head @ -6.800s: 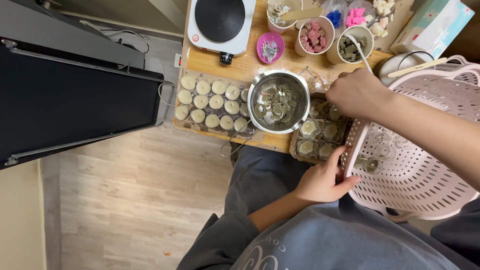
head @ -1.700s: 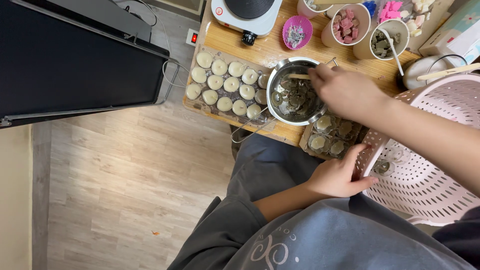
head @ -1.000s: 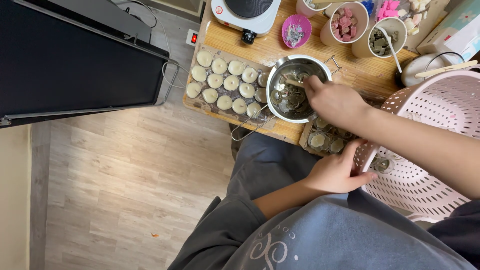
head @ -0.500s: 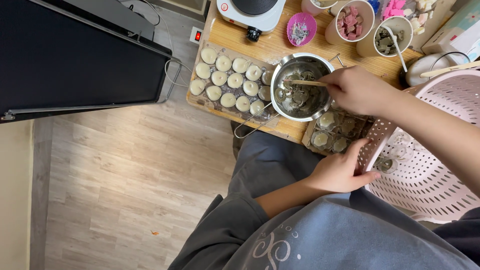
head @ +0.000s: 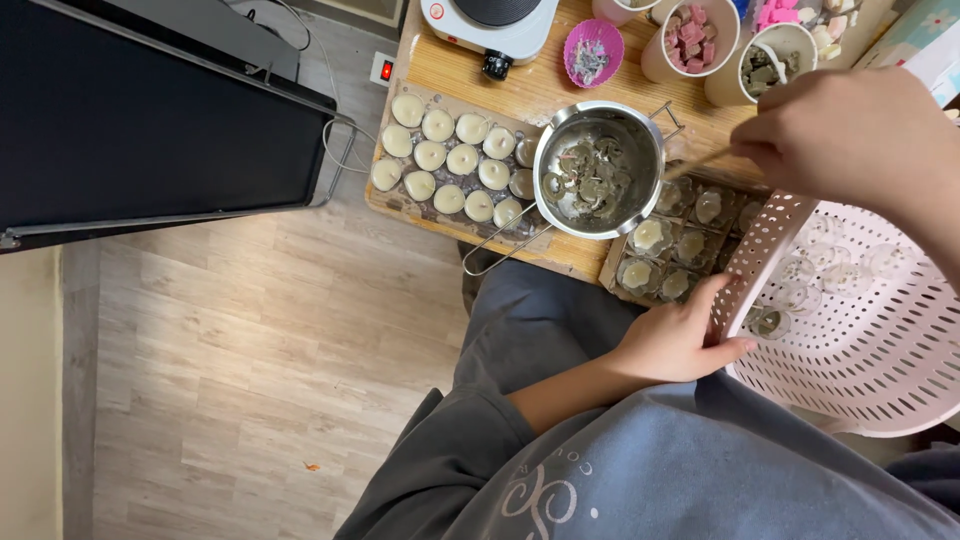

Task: The recorder is preparing candle wicks by removing them from clear plastic molds or bases and cleaning the bases for reuse.

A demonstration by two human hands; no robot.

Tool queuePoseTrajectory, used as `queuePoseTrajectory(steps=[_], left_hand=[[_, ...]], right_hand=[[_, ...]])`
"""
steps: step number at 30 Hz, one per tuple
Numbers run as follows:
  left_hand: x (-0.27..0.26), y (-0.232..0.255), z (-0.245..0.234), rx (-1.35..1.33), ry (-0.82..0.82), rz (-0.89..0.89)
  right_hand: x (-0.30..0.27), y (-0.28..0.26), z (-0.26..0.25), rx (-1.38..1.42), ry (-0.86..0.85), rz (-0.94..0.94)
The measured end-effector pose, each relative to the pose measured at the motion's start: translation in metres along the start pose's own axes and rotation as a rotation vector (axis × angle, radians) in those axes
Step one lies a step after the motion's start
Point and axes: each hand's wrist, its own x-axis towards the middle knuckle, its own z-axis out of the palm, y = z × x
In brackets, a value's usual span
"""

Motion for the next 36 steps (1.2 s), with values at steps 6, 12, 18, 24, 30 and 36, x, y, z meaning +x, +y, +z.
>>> queuePoseTrajectory(steps=[6,12,18,24,30,36], left_hand=[[0.001,0.004,-0.004,-0.013,-0.020,-0.017],[0.000,0.005,-0.006,-0.033,-0.027,-0.040],[0.000,0.008,-0.008,-0.051,-0.043,-0.065],[0.000,0.010,-0.010,-0.054,-0.052,-0.073],[0.001,0.010,-0.009,-0.046,-0.059,-0.071],[0.000,0.009,-0.010,-0.061,-0.057,-0.064]], right_hand=[[0.010,0.008,0.055,-0.121,-0.184,-0.066],[0.021,0.005,0.075,-0.068,-0.250,-0.097],[0.026,0.002,0.078,-0.040,-0.270,-0.109],[0.022,0.005,0.072,-0.065,-0.248,-0.088],[0.022,0.001,0.069,-0.046,-0.226,-0.095],[0.024,0.000,0.074,-0.047,-0.260,-0.080]])
